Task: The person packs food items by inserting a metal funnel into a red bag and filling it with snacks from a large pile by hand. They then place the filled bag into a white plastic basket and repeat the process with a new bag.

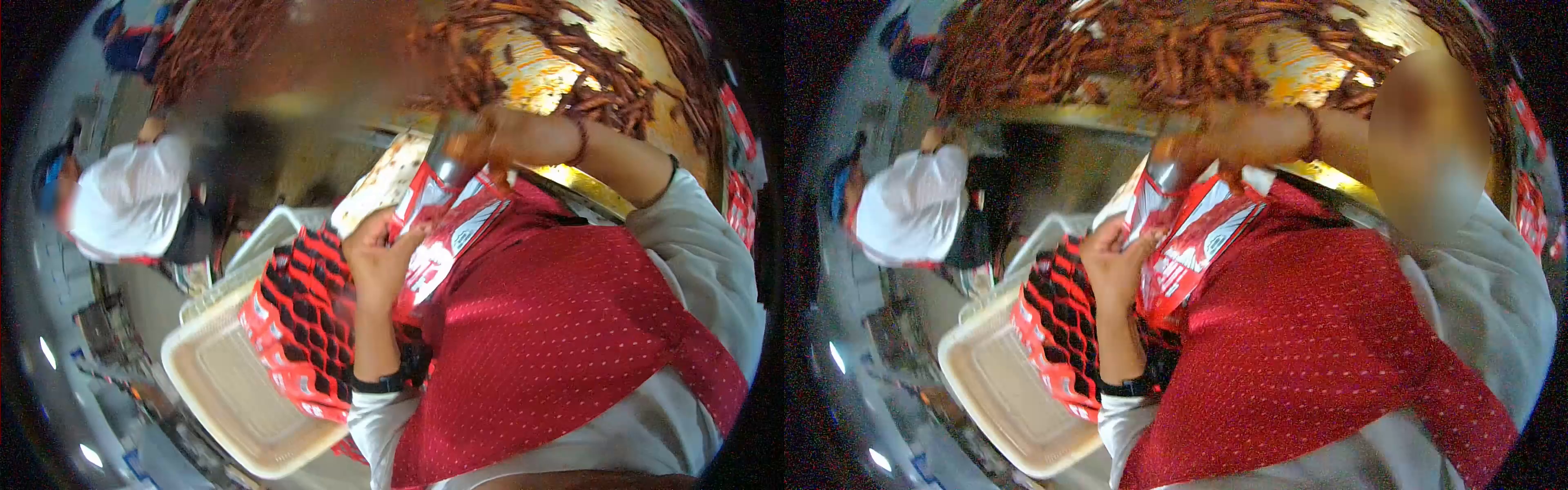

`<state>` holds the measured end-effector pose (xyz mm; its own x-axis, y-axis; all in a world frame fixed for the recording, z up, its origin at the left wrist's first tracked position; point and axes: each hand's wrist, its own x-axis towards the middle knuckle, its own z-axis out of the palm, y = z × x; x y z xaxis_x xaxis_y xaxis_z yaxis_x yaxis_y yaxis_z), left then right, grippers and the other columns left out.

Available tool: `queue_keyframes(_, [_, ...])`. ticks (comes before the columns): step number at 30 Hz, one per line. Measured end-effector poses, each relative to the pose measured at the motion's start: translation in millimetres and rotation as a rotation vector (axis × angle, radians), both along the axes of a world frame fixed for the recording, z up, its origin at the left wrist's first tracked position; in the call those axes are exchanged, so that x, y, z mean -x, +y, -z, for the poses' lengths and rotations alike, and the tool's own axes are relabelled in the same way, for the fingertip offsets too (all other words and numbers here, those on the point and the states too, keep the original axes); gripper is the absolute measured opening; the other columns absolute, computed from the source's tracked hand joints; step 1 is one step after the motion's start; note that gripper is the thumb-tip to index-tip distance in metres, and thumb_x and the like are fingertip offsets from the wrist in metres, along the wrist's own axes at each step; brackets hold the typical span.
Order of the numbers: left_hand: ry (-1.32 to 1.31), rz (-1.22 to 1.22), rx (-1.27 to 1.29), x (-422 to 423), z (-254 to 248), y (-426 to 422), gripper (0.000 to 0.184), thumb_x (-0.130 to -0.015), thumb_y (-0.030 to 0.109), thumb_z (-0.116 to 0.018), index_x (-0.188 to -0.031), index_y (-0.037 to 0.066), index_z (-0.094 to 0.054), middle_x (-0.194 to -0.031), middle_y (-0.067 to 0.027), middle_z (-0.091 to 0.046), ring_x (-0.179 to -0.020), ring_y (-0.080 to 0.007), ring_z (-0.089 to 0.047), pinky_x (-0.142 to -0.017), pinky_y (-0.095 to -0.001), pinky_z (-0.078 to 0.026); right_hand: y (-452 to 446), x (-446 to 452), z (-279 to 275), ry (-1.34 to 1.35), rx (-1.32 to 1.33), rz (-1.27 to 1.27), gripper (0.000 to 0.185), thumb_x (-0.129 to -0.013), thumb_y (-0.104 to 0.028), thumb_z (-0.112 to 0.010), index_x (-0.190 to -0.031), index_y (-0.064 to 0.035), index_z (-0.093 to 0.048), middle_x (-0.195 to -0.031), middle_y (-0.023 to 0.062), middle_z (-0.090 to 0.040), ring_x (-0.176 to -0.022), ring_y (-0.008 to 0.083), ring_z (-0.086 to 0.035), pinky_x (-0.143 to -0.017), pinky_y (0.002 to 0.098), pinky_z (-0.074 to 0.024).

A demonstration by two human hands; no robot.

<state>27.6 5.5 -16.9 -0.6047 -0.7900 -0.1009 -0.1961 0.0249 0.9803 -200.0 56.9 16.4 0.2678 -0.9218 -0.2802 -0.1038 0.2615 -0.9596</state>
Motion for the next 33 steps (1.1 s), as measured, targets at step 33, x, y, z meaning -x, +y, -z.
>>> queue_keyframes(33, [0.112,0.282,-0.195,34,-2,-18,0.019,-0.070,0.003,-0.060,-0.089,-0.001,-0.058,-0.080,-0.0026,-0.060,-0.075,-0.0076,-0.052,-0.071,-0.0231,-0.041,-21,16,-37,-0.102,0.327,0.242,0.030,-0.081,-0.028,-0.054,-0.098,-0.0042,-0.055,-0.078,-0.0024,-0.057,-0.055,0.0017,-0.045,-0.045,0.0154,-0.0348])
